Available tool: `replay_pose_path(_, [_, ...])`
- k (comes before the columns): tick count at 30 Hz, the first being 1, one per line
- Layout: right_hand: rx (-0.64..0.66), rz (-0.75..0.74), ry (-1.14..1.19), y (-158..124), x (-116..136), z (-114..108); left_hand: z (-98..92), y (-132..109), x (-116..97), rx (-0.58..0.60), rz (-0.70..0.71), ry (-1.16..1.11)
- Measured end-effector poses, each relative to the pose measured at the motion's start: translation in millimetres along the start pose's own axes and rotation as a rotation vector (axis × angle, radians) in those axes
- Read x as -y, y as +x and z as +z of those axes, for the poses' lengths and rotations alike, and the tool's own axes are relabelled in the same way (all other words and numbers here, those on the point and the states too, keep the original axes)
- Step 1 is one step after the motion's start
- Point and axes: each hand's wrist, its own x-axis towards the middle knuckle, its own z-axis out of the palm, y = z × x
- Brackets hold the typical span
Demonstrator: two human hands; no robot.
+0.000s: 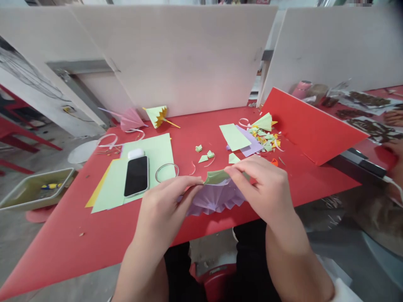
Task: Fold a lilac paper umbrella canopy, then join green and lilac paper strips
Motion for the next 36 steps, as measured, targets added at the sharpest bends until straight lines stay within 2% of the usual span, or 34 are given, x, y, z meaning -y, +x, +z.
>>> replay_pose_path(6, [0.034, -0.030, 0.069, -1.2, 4.1, -3.5, -2.3, 0.0, -3.1, 0.014, -0.034, 0.004])
replay_pose_path(9, [0.100, -0.054, 0.083, -2.6, 4.7, -4.3, -2.9, 0.1, -4.7, 0.031, -0.060, 0.000])
replay_pose_path(15, [0.201, -0.144, -0.051, -3.4, 4.6, -1.7, -3.1, -1.5, -7.3, -0.014, -0.070, -0.042])
replay_pose_path(23, [0.098, -0.150, -0.146, -3.7, 10.3, 2.5, -5.0, -1.4, -12.0, -0.030, -0.015, -0.065])
replay_pose_path(30, [0.081, -0.170, -0.149, -5.4, 12.9, 5.8, -4.6, -0.4, -14.9, -0.037, 0.044, -0.029])
replay_pose_path(36, [0.066, -0.164, -0.096, -4.7, 15.6, 3.7, -3.4, -1.0, -14.4, -0.105, 0.060, 0.027])
